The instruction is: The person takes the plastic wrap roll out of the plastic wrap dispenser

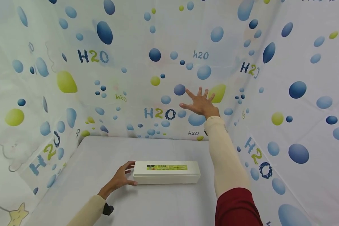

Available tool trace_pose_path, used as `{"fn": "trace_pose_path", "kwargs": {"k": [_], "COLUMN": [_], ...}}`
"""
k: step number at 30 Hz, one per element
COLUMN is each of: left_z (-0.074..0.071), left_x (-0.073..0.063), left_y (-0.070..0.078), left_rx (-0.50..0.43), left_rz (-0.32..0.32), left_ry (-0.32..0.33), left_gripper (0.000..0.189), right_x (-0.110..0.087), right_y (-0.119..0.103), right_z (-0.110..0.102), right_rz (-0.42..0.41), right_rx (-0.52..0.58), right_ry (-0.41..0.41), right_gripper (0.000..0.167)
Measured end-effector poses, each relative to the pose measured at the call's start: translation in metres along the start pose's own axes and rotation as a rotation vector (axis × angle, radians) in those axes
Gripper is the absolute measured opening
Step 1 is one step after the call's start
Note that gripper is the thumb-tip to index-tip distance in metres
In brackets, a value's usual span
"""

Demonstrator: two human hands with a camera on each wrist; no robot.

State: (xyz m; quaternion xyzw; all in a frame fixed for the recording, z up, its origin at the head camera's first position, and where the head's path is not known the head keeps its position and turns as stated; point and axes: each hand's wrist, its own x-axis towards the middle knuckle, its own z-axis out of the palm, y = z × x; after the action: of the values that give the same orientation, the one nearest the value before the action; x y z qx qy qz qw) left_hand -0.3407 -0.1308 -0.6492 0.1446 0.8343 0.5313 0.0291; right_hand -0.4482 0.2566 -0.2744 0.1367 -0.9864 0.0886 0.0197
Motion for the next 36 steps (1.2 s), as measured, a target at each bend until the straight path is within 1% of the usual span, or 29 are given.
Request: {"fn": "trace_pose_path", "kwargs": {"k": [2,5,8,11,13,16,18,21,24,27,29,30,31,33,36], "left_z": [0.003,0.007,0.009,0.012,0.013,0.014,0.015,0.016,0.019,0.019,0.018,0.018,0.018,0.018,0.019], "left_x": [0.002,0.004,0.006,0.007,0.007,0.005,0.004,0.003,0.003,0.004,0.005,0.005,0.005,0.005,0.006], "left_y": [0.0,0.0,-0.004,-0.008,-0.008,-0.009,-0.009,-0.01,-0.012,-0.013,-0.013,-0.013,-0.013,-0.014,-0.016], "left_rx": [-0.018,-0.036,-0.069,-0.096,-0.112,-0.111,-0.092,-0.058,-0.058,-0.099,-0.116,-0.103,-0.11,-0.089,-0.094], "left_rz": [-0.022,-0.026,-0.035,-0.054,-0.054,-0.036,-0.003,0.041,0.051,0.03,0.017,0.026,0.015,0.019,0.001], "left_ry": [0.014,0.018,0.021,0.03,0.035,0.042,0.047,0.058,0.058,0.059,0.06,0.063,0.066,0.071,0.056], "left_gripper": [0.111,0.109,0.105,0.101,0.099,0.098,0.097,0.095,0.095,0.095,0.096,0.097,0.097,0.098,0.098], "right_x": [0.001,0.002,0.002,0.003,0.003,0.001,-0.001,-0.004,-0.007,-0.009,-0.011,-0.012,-0.012,-0.015,-0.021], "right_y": [0.001,0.002,0.001,0.0,0.0,0.001,0.003,0.005,0.008,0.009,0.006,0.005,0.003,0.0,-0.003], "right_z": [0.003,0.008,0.015,0.026,0.035,0.051,0.061,0.078,0.097,0.116,0.128,0.134,0.141,0.155,0.175], "right_rz": [-0.003,-0.013,-0.034,-0.052,-0.066,-0.083,-0.087,-0.083,-0.091,-0.107,-0.111,-0.108,-0.109,-0.116,-0.152], "right_rx": [0.003,0.005,0.014,0.025,0.044,0.08,0.116,0.136,0.129,0.13,0.146,0.161,0.168,0.182,0.178], "right_ry": [-0.003,-0.003,-0.009,-0.014,-0.018,-0.021,-0.025,-0.016,-0.005,-0.01,-0.035,-0.053,-0.073,-0.107,-0.129], "right_gripper": [0.093,0.093,0.092,0.091,0.09,0.085,0.077,0.065,0.057,0.053,0.053,0.054,0.056,0.062,0.069]}}
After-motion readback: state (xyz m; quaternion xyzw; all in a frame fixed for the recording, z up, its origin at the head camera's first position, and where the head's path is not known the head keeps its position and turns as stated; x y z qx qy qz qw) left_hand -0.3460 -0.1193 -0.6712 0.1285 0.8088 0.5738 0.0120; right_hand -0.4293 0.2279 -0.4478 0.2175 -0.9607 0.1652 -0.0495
